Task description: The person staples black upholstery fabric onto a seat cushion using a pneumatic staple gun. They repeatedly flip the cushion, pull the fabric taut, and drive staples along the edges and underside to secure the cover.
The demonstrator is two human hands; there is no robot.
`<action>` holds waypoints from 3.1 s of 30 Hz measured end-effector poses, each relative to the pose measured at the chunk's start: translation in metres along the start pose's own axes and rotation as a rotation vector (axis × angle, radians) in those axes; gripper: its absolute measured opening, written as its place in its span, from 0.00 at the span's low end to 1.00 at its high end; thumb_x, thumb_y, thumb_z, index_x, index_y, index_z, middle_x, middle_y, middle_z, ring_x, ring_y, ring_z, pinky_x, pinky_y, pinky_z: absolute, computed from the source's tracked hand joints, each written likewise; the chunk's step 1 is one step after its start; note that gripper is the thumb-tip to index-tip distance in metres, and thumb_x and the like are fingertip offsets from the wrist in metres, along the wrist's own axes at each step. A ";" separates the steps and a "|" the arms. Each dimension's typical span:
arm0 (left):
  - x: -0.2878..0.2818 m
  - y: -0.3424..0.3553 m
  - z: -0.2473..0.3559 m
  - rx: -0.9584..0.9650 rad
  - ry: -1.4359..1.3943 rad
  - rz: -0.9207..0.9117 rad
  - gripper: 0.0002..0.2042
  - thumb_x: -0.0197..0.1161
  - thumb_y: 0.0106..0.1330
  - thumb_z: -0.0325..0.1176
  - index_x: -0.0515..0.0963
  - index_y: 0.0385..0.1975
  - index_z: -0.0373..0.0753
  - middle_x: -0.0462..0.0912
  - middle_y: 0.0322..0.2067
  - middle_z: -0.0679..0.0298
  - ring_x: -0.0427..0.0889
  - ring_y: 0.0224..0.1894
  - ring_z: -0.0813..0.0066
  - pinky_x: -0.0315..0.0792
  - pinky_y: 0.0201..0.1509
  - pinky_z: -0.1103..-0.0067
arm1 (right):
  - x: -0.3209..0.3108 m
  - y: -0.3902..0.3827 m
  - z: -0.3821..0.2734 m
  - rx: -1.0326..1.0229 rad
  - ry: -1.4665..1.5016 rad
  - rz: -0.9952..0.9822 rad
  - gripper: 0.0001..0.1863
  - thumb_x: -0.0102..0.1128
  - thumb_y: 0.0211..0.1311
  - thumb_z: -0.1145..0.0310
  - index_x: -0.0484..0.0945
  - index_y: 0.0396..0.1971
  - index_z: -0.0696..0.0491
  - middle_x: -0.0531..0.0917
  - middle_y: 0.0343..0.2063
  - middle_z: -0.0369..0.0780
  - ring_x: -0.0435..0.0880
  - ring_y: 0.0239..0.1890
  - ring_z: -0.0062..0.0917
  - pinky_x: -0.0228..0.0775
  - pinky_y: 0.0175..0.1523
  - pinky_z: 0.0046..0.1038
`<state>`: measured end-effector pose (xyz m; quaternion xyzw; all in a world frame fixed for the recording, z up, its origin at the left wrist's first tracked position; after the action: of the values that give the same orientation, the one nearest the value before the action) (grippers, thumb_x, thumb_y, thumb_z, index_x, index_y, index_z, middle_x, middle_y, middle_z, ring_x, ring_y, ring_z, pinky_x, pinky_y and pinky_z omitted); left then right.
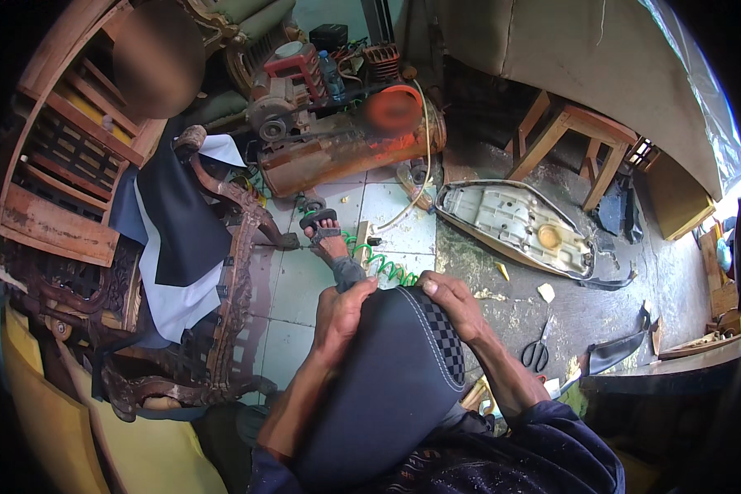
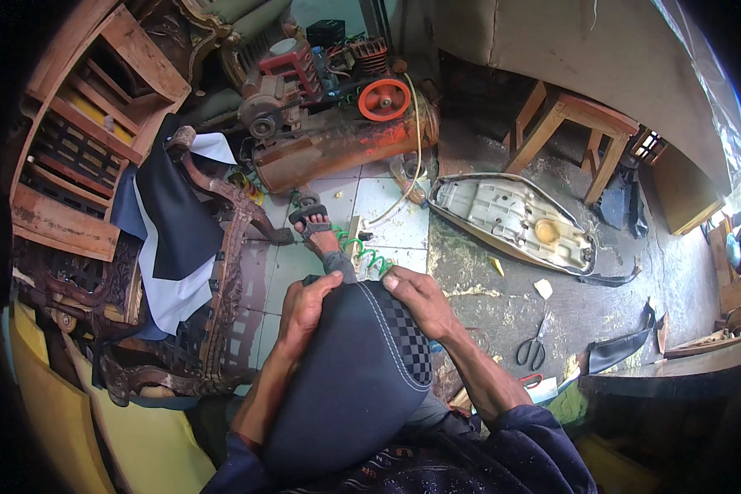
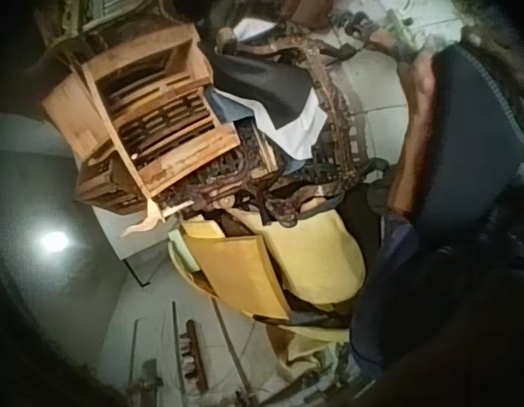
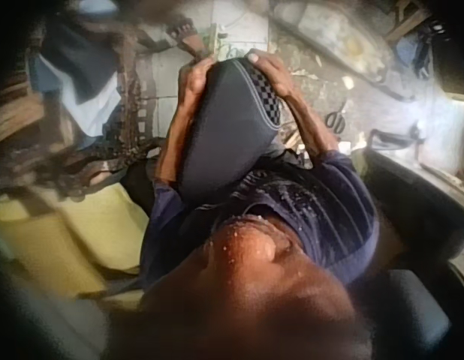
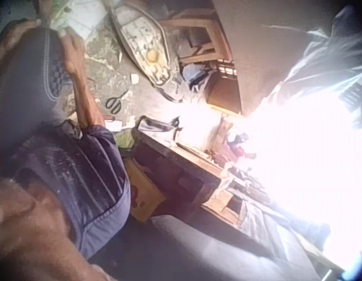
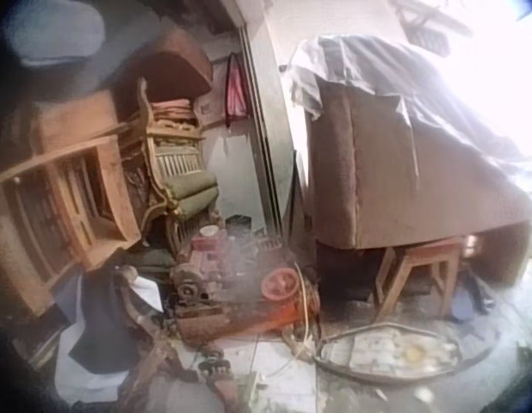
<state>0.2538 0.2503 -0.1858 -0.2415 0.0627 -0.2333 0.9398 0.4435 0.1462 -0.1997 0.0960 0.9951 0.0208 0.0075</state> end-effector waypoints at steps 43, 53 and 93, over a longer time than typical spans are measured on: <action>-0.085 -0.067 -0.098 0.423 0.624 -0.064 0.16 0.57 0.77 0.40 0.83 0.37 0.30 0.84 0.28 0.50 0.85 0.29 0.55 0.77 0.33 0.63 | 0.078 -0.111 -0.052 0.114 -0.160 0.302 0.39 0.53 0.76 0.47 0.59 0.75 0.58 0.63 0.75 0.50 0.60 0.78 0.43 0.48 0.81 0.44; -0.050 -0.088 -0.071 0.509 0.540 0.260 0.14 0.58 0.75 0.35 0.83 0.35 0.30 0.85 0.29 0.48 0.87 0.29 0.49 0.79 0.33 0.62 | 0.179 -0.080 0.059 0.323 1.017 0.063 0.36 0.42 0.81 0.46 0.61 0.75 0.58 0.70 0.72 0.45 0.68 0.74 0.32 0.54 0.80 0.35; 0.023 -0.082 -0.151 0.986 0.633 0.514 0.10 0.59 0.73 0.28 0.81 0.31 0.29 0.83 0.27 0.51 0.83 0.29 0.47 0.78 0.36 0.61 | -0.032 -0.054 0.009 0.226 -0.990 -0.639 0.18 0.74 0.52 0.64 0.84 0.36 0.63 0.88 0.29 0.52 0.89 0.30 0.38 0.86 0.44 0.37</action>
<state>0.2054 0.1120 -0.2785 0.3225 0.2783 -0.0621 0.9026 0.4652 0.0878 -0.2106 -0.2095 0.8489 -0.1357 0.4660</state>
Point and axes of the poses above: each hand's wrist, its own y-axis towards the middle knuckle, its own x-axis out of the palm, z = x × y, the point moved 6 cm from there along y, towards the middle knuckle
